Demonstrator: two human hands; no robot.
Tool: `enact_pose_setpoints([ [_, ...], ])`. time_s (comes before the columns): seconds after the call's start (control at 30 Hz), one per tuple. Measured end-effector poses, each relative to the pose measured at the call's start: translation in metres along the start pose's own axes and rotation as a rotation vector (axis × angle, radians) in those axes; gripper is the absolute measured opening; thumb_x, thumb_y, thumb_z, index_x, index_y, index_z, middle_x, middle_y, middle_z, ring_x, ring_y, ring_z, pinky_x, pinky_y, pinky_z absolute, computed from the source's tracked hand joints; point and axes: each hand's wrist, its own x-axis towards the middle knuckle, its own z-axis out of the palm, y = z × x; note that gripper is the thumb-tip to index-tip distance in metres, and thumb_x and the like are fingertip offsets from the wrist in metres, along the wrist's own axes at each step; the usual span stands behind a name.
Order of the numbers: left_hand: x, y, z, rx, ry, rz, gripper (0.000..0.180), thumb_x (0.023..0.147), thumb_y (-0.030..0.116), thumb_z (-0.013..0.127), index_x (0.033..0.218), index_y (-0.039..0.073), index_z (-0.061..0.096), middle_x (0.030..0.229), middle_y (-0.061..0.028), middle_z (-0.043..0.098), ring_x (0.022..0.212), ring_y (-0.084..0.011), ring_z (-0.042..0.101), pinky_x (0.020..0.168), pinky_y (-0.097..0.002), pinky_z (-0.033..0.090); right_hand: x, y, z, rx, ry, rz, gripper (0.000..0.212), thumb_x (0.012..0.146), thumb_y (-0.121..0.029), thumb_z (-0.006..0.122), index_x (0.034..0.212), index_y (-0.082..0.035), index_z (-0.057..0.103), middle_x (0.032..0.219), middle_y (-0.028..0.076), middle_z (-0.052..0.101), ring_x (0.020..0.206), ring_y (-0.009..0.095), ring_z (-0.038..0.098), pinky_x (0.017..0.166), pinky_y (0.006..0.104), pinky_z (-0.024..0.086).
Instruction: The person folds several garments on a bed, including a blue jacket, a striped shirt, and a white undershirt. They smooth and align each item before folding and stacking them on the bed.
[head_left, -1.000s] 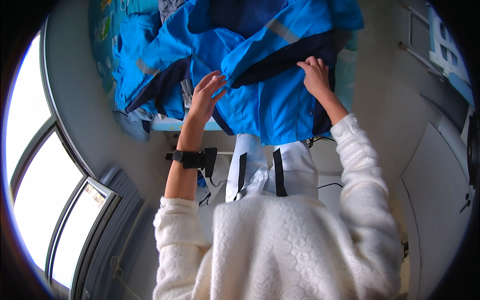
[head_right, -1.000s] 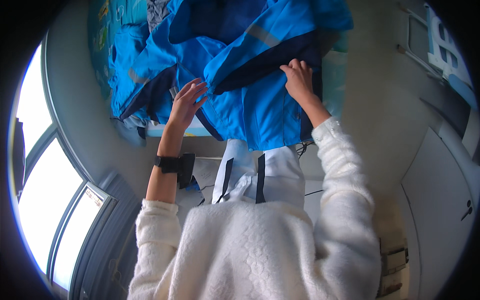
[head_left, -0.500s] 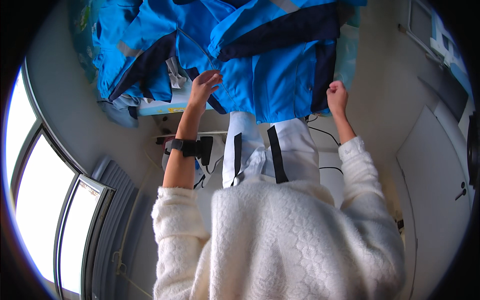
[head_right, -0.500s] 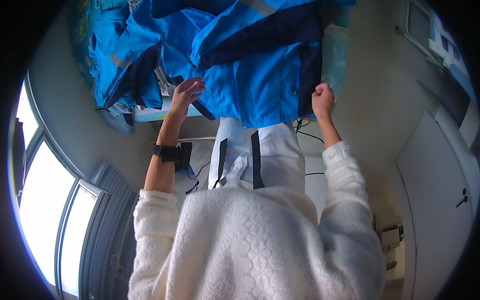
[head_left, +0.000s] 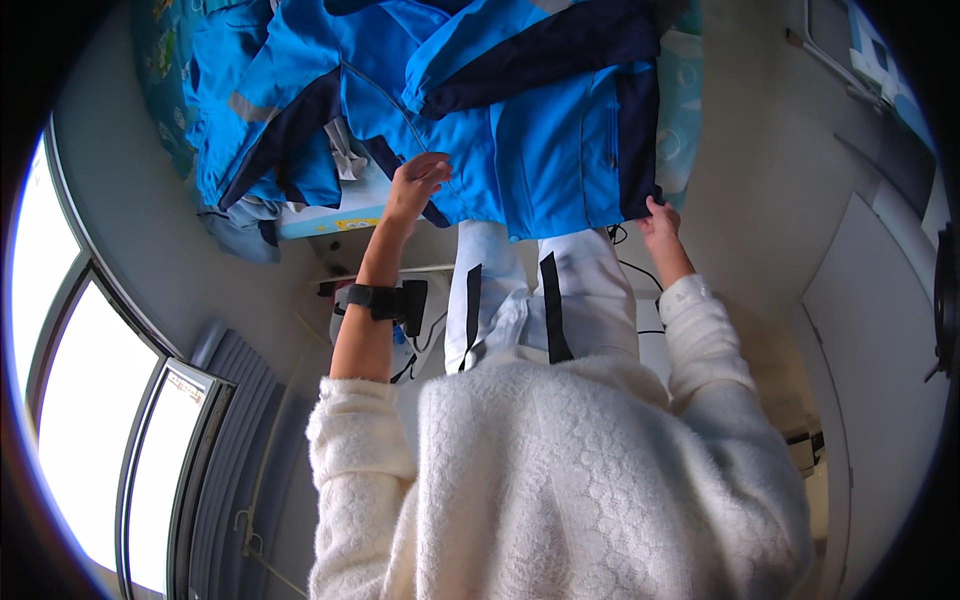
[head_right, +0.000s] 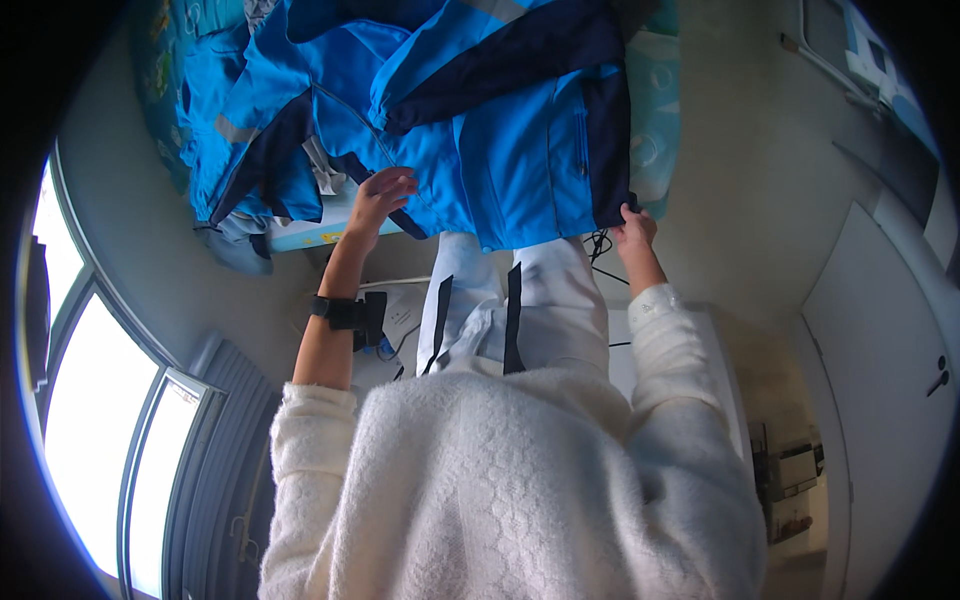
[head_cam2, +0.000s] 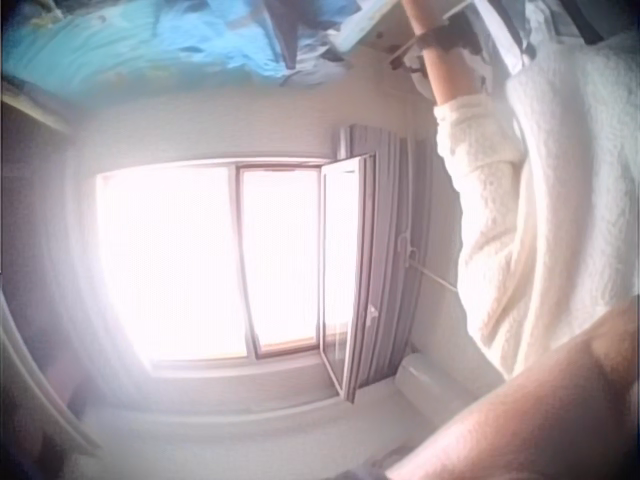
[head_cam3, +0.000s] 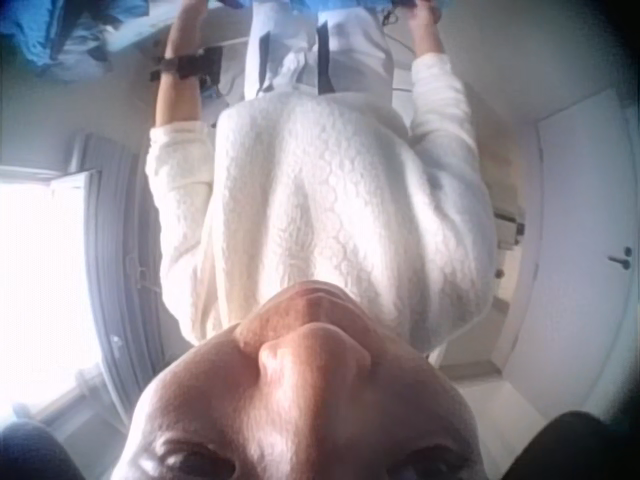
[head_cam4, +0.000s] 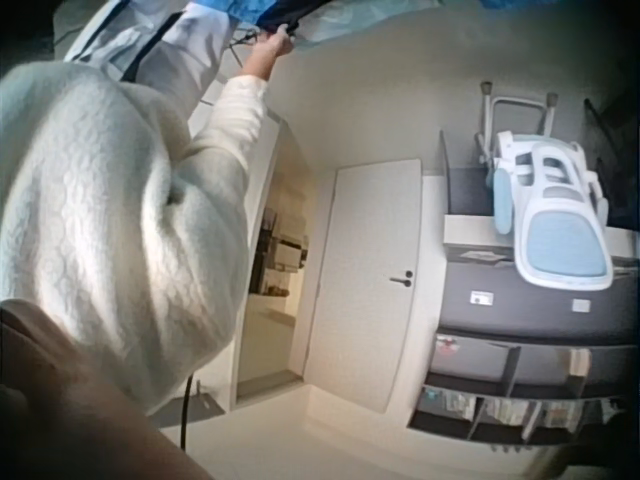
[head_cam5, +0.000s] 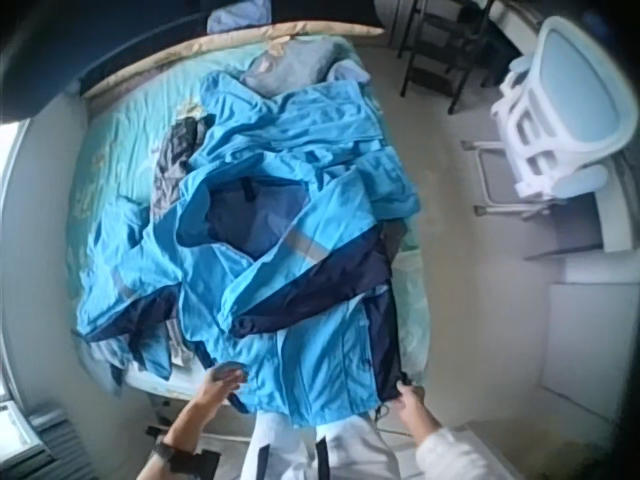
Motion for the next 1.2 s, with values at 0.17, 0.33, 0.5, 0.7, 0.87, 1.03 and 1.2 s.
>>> enact_pose_setpoints([
  [0.17,-0.005,-0.009,-0.011,0.004,0.050,-0.009,0.039,0.092,0.033,0.056,0.119,0.005,0.056,0.109,-0.0111,0.062,0.104,-0.0219,0.059,0.093,-0.0370,0.042,-0.015,-0.009,-0.011,0.111,-0.346,0.030,0.034,0.089,-0.016,0.061,0.120,-0.009,0.050,0.117,0.006,0.057,0.106,0.021,0.055,0.092,0.0413,0.041],
  [0.33,-0.012,-0.018,-0.015,0.020,0.060,0.006,0.039,0.092,0.032,0.056,0.119,0.004,0.056,0.108,-0.0105,0.062,0.101,-0.0207,0.059,0.091,-0.0350,0.043,-0.024,-0.017,-0.028,0.107,-0.450,0.041,0.044,0.090,-0.028,0.060,0.128,-0.010,0.046,0.126,0.004,0.052,0.117,0.019,0.046,0.100,0.0420,0.033],
  [0.5,-0.021,-0.025,-0.022,-0.001,0.066,0.012,0.037,0.092,0.030,0.056,0.119,0.004,0.056,0.107,-0.0097,0.062,0.101,-0.0199,0.059,0.090,-0.0335,0.044,-0.023,0.007,-0.048,0.413,-0.581,0.076,0.052,0.093,-0.040,0.050,0.134,-0.009,0.040,0.136,0.007,0.044,0.125,0.023,0.039,0.104,0.0440,0.029],
  [0.7,-0.036,-0.037,-0.042,0.029,0.093,0.023,0.035,0.093,0.030,0.055,0.118,0.005,0.056,0.107,-0.0091,0.063,0.102,-0.0194,0.060,0.091,-0.0344,0.044,0.012,0.055,-0.068,0.517,-0.203,0.011,0.046,0.095,-0.039,0.047,0.126,-0.004,0.046,0.126,0.010,0.051,0.115,0.024,0.047,0.093,0.0400,0.045],
  [0.87,-0.059,-0.052,-0.074,-0.050,0.179,0.012,0.033,0.093,0.026,0.055,0.117,0.004,0.057,0.106,-0.0088,0.064,0.099,-0.0190,0.060,0.088,-0.0331,0.044,0.024,0.023,-0.067,0.034,0.283,-0.037,0.026,0.091,-0.026,0.057,0.103,-0.003,0.061,0.100,0.008,0.062,0.089,0.018,0.059,0.076,0.0315,0.051],
  [1.03,-0.063,-0.073,-0.105,-0.122,0.252,-0.004,0.031,0.093,0.024,0.055,0.117,0.005,0.057,0.105,-0.0082,0.064,0.098,-0.0188,0.061,0.087,-0.0327,0.044,-0.012,-0.034,-0.018,-0.447,0.073,-0.530,0.011,0.084,-0.012,0.064,0.094,-0.006,0.063,0.083,0.004,0.062,0.073,0.012,0.059,0.064,0.0239,0.049],
  [1.2,-0.059,-0.087,-0.133,-0.252,0.268,0.041,0.028,0.092,0.022,0.056,0.115,0.005,0.058,0.101,-0.0081,0.065,0.098,-0.0192,0.061,0.087,-0.0343,0.046,-0.087,-0.071,0.107,-0.793,-0.178,-0.995,0.025,0.078,-0.007,0.068,0.101,-0.002,0.060,0.089,0.008,0.063,0.077,0.017,0.060,0.069,0.0287,0.051],
])
